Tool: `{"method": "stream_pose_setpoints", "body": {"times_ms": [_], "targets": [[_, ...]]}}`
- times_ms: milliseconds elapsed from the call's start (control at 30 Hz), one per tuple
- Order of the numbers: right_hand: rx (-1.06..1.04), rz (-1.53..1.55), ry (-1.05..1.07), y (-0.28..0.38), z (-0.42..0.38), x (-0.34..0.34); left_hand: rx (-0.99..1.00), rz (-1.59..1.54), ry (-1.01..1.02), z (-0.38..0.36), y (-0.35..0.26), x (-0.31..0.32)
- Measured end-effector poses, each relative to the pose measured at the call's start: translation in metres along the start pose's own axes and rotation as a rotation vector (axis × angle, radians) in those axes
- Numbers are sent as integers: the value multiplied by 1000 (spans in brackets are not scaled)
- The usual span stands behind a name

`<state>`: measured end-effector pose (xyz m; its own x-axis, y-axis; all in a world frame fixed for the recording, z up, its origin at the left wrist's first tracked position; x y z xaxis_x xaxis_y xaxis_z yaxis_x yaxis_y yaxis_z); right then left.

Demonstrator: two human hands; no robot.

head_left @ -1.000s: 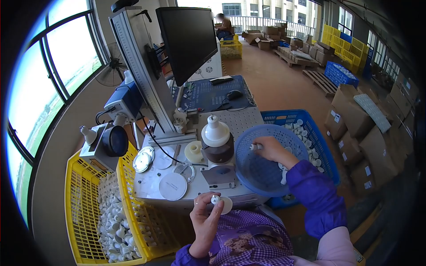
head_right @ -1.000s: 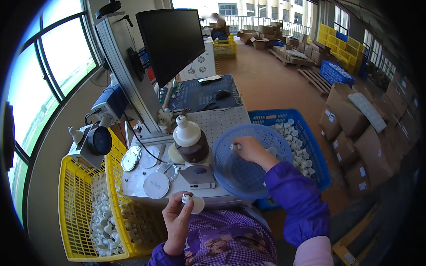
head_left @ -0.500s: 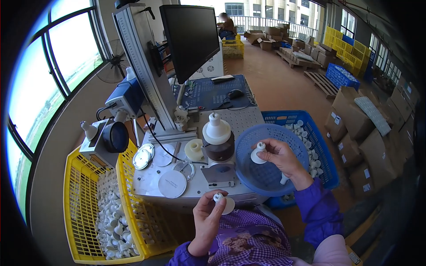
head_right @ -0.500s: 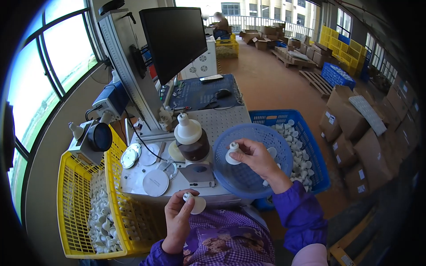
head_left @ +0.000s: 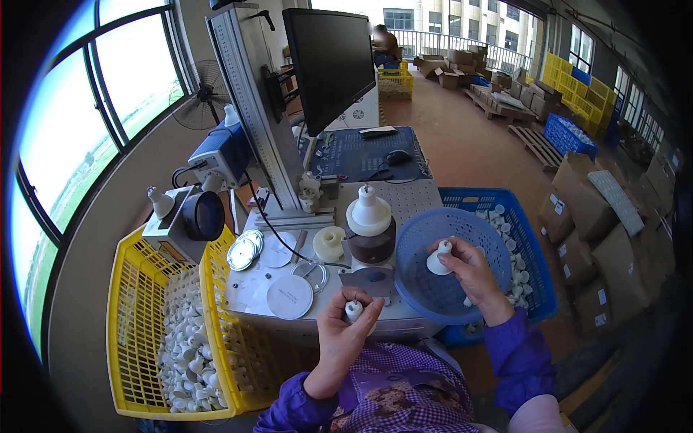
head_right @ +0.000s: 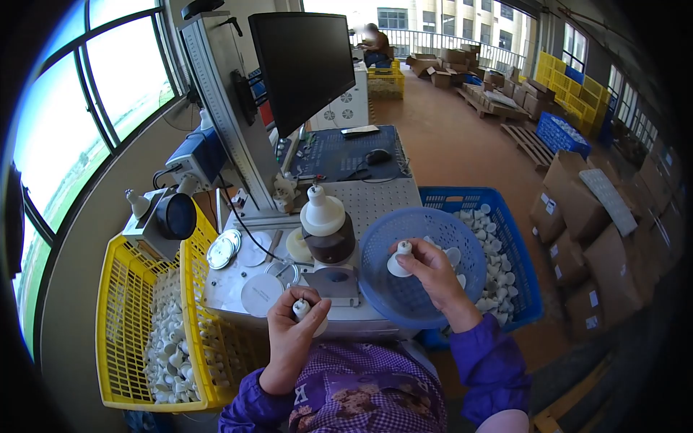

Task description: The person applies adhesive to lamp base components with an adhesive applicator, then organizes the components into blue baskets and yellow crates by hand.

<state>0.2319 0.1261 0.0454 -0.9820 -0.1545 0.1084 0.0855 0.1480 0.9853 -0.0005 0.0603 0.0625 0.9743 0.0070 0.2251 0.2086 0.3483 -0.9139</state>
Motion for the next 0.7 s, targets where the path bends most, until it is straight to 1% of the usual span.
{"method": "stream_pose_setpoints", "body": {"times_ms": [67, 133, 200, 267, 300, 333, 367, 400, 467, 500, 567, 633, 700], "targets": [[0, 0, 3, 1, 0, 1, 4, 30, -3, 7, 0, -1], [-43, 21, -27, 6, -2, 2, 368, 329, 45, 24, -17, -1], [-59, 60, -44, 14, -3, 5, 522, 459, -25, 48, -34, 1], [-83, 97, -61, 26, 1, 10, 547, 556, -38, 79, -39, 3], [-138, 85, -54, 35, 3, 13, 552, 554, -38, 93, -41, 6], [-193, 72, -47, 45, 6, 18, 572, 652, 6, 106, -45, 12], [-199, 69, -48, 54, 10, 23, 591, 750, 50, 116, -48, 17], [-248, 69, -42, 65, 13, 30, 594, 748, 50, 125, -51, 19], [-322, 54, -30, 85, 21, 46, 486, 783, 142, 138, -49, 21], [-324, 54, -28, 91, 27, 52, 488, 784, 140, 136, -53, 19], [-296, 5, 8, 99, 40, 68, 456, 564, 77, 128, -65, 10], [-301, 5, 6, 100, 53, 80, 554, 546, -15, 112, -76, -7], [-348, -275, -69, 102, 61, 92, 505, 450, -68, 100, -68, -26]]}}
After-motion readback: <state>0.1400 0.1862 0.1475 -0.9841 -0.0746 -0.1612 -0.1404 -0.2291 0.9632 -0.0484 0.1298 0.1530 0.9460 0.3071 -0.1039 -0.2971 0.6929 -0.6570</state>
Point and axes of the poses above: each hand's wrist, its own z-axis towards the middle knuckle, its own x-axis out of the palm, y = z × x, the point moved 5 cm from there along z, towards the middle knuckle, and after that the axes turned 15 degrees about x, right-handed, at the moved point
